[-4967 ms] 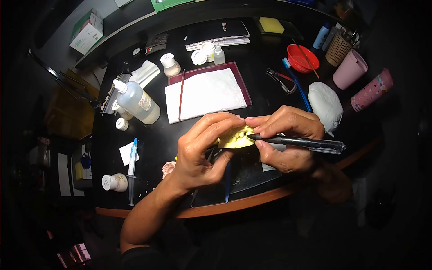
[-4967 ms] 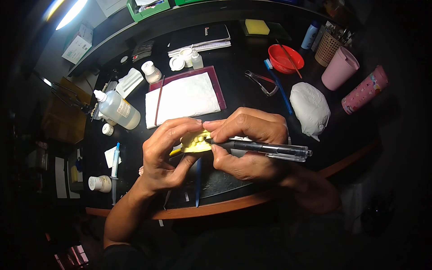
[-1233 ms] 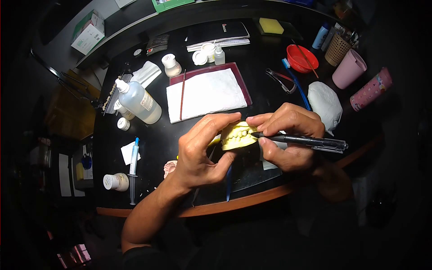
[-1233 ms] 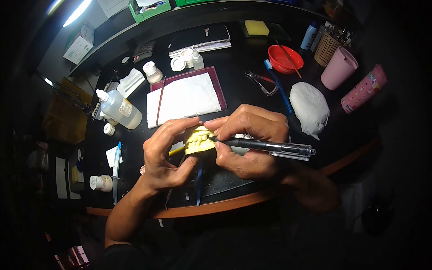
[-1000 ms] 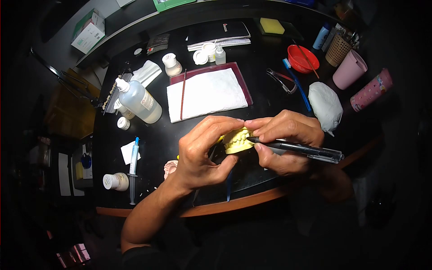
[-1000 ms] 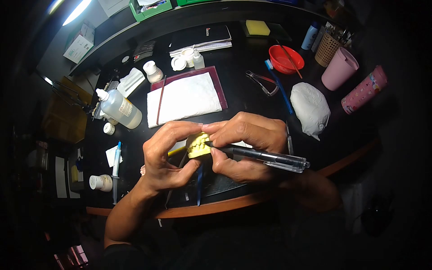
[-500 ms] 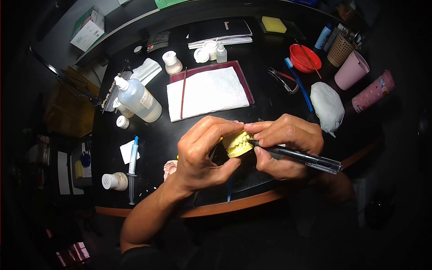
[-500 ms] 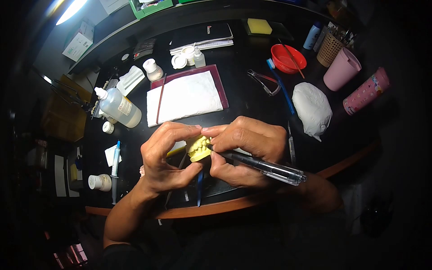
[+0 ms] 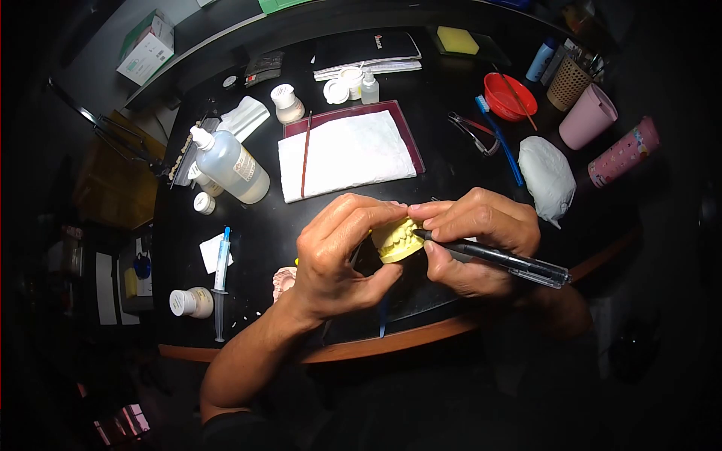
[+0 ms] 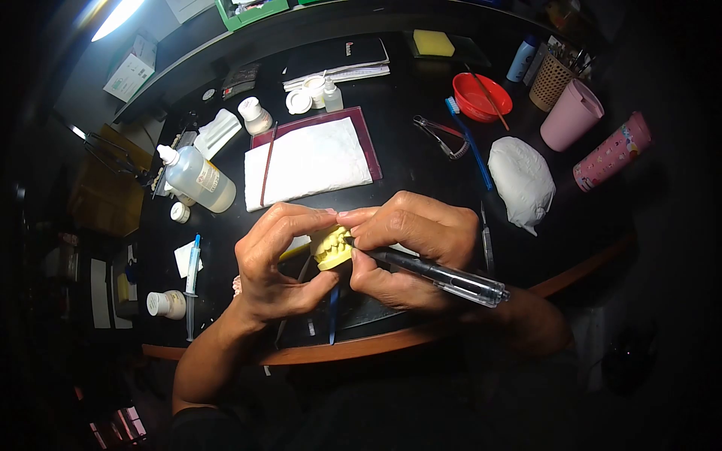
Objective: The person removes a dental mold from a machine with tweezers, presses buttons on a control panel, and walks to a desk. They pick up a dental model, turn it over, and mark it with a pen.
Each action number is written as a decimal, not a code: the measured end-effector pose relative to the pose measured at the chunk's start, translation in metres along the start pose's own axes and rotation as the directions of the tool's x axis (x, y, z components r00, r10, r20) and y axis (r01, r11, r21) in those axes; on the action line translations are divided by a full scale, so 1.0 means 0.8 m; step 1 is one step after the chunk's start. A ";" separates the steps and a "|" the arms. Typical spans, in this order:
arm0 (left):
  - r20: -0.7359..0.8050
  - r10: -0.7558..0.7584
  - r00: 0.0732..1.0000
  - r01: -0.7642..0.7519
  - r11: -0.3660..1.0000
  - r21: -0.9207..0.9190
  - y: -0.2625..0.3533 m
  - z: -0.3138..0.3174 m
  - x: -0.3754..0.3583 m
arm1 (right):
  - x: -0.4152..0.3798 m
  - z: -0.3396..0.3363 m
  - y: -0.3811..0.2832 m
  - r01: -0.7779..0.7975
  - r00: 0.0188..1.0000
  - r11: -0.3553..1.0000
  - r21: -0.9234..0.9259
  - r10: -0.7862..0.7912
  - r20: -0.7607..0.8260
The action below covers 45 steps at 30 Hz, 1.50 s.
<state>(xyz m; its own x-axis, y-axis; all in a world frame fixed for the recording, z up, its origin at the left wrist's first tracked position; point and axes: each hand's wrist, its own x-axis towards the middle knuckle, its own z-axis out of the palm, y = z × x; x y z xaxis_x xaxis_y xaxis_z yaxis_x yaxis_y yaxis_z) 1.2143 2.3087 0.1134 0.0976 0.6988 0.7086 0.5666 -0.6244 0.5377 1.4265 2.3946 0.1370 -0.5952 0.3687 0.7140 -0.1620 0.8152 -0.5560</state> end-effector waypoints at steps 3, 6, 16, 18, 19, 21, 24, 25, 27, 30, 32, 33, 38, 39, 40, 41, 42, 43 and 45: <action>-0.003 -0.004 1.000 0.004 1.000 0.001 0.000 0.001 -0.001 | 0.000 0.000 0.000 -0.001 1.000 1.000 0.006 0.001 0.007; -0.005 -0.006 1.000 0.006 1.000 -0.002 0.000 0.000 -0.001 | 0.001 0.000 -0.001 -0.002 1.000 1.000 0.005 0.002 0.008; -0.005 0.000 1.000 0.000 1.000 0.001 -0.001 -0.001 0.000 | -0.002 0.002 0.000 -0.036 0.999 0.999 0.021 0.037 -0.019; -0.006 -0.001 1.000 0.001 1.000 0.001 -0.001 0.000 0.000 | 0.000 0.000 0.001 0.005 1.000 1.000 0.007 -0.005 0.013; -0.007 -0.001 1.000 0.001 1.000 0.000 -0.001 0.000 0.000 | 0.000 0.000 0.000 0.003 1.000 1.000 0.008 -0.004 0.013; -0.009 0.003 1.000 -0.003 1.000 0.002 -0.001 0.000 0.000 | 0.000 0.000 0.000 0.000 1.000 1.000 0.010 0.000 0.014; -0.008 0.003 1.000 -0.003 1.000 0.003 0.000 0.000 0.000 | 0.001 0.001 0.000 0.003 1.000 1.000 0.005 -0.003 0.010; -0.007 0.001 1.000 -0.001 1.000 0.002 0.000 -0.001 0.000 | 0.000 0.001 0.000 0.003 1.000 1.000 0.005 -0.003 0.010; -0.006 0.001 1.000 -0.001 1.000 0.006 0.001 -0.001 0.001 | 0.001 0.001 0.000 0.002 1.000 1.000 0.005 -0.002 0.011; -0.007 0.001 1.000 -0.001 1.000 0.002 0.000 -0.001 0.000 | 0.001 0.000 -0.002 -0.012 1.000 1.000 0.006 0.012 0.018; -0.007 0.002 1.000 -0.002 1.000 0.004 0.000 0.000 0.000 | 0.000 0.000 -0.002 -0.017 1.000 1.000 0.013 0.017 0.021; -0.005 0.003 1.000 -0.002 1.000 0.008 0.000 -0.001 0.000 | 0.000 0.000 -0.002 -0.019 1.000 1.000 0.017 0.019 0.023; -0.004 0.001 1.000 0.000 1.000 0.013 -0.001 -0.001 0.000 | 0.000 -0.001 -0.002 -0.019 0.999 1.000 0.020 0.018 0.040; -0.002 -0.001 1.000 0.001 1.000 0.016 0.000 -0.001 0.000 | -0.001 -0.001 -0.002 -0.018 0.999 1.000 0.022 0.017 0.045; 0.000 -0.002 1.000 0.002 1.000 0.018 0.000 -0.001 0.000 | -0.001 -0.001 -0.002 -0.020 0.999 1.000 0.019 0.020 0.044; -0.003 0.000 1.000 0.000 1.000 0.018 0.000 -0.001 0.000 | -0.001 -0.001 -0.002 -0.022 0.999 1.000 0.017 0.022 0.044; -0.006 0.002 1.000 -0.002 1.000 0.018 0.000 -0.001 0.001 | -0.001 -0.001 -0.003 -0.025 0.999 1.000 0.015 0.025 0.043; -0.009 0.004 1.000 -0.004 1.000 0.019 0.000 -0.001 0.001 | -0.001 -0.001 -0.003 -0.027 0.999 1.000 0.013 0.026 0.042; -0.011 0.007 1.000 -0.006 1.000 0.022 0.000 -0.001 0.001 | -0.002 -0.001 -0.003 -0.029 0.999 1.000 0.007 0.029 0.040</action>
<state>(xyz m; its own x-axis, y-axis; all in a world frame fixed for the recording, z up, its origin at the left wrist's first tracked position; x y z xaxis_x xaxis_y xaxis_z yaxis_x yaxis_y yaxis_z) 1.2139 2.3091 0.1138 0.0927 0.6908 0.7170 0.5842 -0.6209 0.5227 1.4283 2.3924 0.1377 -0.6308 0.3738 0.6800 -0.1502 0.8009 -0.5796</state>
